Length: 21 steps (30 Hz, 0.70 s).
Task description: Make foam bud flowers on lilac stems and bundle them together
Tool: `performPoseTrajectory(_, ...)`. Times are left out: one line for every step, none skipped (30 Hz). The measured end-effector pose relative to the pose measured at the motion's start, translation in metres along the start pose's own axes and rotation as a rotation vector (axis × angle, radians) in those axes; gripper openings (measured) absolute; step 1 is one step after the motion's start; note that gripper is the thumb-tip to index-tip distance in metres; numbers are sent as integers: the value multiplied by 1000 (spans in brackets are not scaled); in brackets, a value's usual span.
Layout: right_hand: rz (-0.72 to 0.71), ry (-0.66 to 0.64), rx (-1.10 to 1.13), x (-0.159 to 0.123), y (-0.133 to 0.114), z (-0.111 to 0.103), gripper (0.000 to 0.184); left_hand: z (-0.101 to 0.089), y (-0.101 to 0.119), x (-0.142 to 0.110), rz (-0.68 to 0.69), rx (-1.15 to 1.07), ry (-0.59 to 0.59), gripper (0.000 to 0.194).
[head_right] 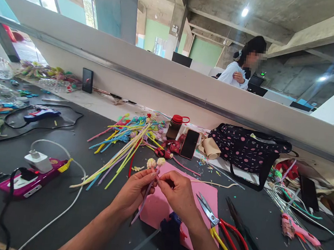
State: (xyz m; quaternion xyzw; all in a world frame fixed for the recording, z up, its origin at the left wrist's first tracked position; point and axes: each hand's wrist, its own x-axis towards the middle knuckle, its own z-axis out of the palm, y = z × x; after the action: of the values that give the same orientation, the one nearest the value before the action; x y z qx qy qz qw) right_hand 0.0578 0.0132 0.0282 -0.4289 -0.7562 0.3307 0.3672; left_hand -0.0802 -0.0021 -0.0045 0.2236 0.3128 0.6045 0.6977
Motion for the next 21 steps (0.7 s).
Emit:
performPoseTrajectory(-1, 0, 2, 0, 0, 0, 8, 0, 0, 0, -1, -7, -1, 14)
performPoseTrajectory(-2, -1, 5, 0, 0, 0, 8, 0, 1, 0, -2, -13, 0, 15)
performPoseTrajectory(-4, -2, 8, 0, -1, 0, 8, 0, 1, -1, -3, -16, 2, 15)
performPoseTrajectory(-5, -2, 10, 0, -1, 0, 9, 0, 1, -1, -3, -17, 2, 15)
performPoseTrajectory(-7, -3, 12, 1, -1, 0, 9, 1, 2, -1, -2, -16, 2, 15)
performPoseTrajectory(-6, -3, 17, 1, -2, 0, 9, 1, 2, -1, 2, -15, 4, 15)
performPoseTrajectory(-1, -5, 27, 1, -2, 0, 10, 1, 2, -2, 8, -12, 6, 15)
performPoseTrajectory(8, -9, 45, 1, -1, 0, 10, 1, 2, -2, 17, -10, 9, 14)
performPoseTrajectory(18, -15, 67, 1, -1, 0, 11, 2, 2, -2, 28, -6, 14, 14)
performPoseTrajectory(28, -21, 90, 2, -1, 0, 11, 2, 2, -2, 40, 0, 17, 14)
performPoseTrajectory(37, -23, 113, 2, 0, 1, 12, 2, 2, -2, 50, 7, 17, 14)
performPoseTrajectory(43, -24, 134, 1, 0, 1, 13, 2, 1, -2, 60, 12, 16, 14)
performPoseTrajectory(48, -22, 150, 1, 0, 2, 13, 2, 1, -3, 71, 18, 15, 13)
performPoseTrajectory(53, -20, 164, 1, 0, 2, 13, 2, 1, -3, 83, 22, 14, 13)
performPoseTrajectory(58, -18, 176, 0, 0, 3, 14, 3, 1, -3, 96, 26, 14, 12)
performPoseTrajectory(63, -18, 188, 0, 0, 3, 15, 3, 0, -3, 110, 30, 16, 12)
performPoseTrajectory(67, -18, 199, 0, -1, 3, 15, 3, 0, -3, 122, 36, 17, 12)
performPoseTrajectory(69, -19, 207, -1, -2, 3, 16, 4, 0, -4, 132, 44, 17, 12)
performPoseTrajectory(69, -20, 213, -1, -3, 3, 16, 4, 0, -4, 140, 51, 14, 12)
performPoseTrajectory(70, -22, 218, -1, -4, 4, 17, 4, 0, -5, 147, 55, 11, 11)
performPoseTrajectory(71, -28, 220, -2, -5, 4, 18, 4, 1, -5, 152, 54, 9, 11)
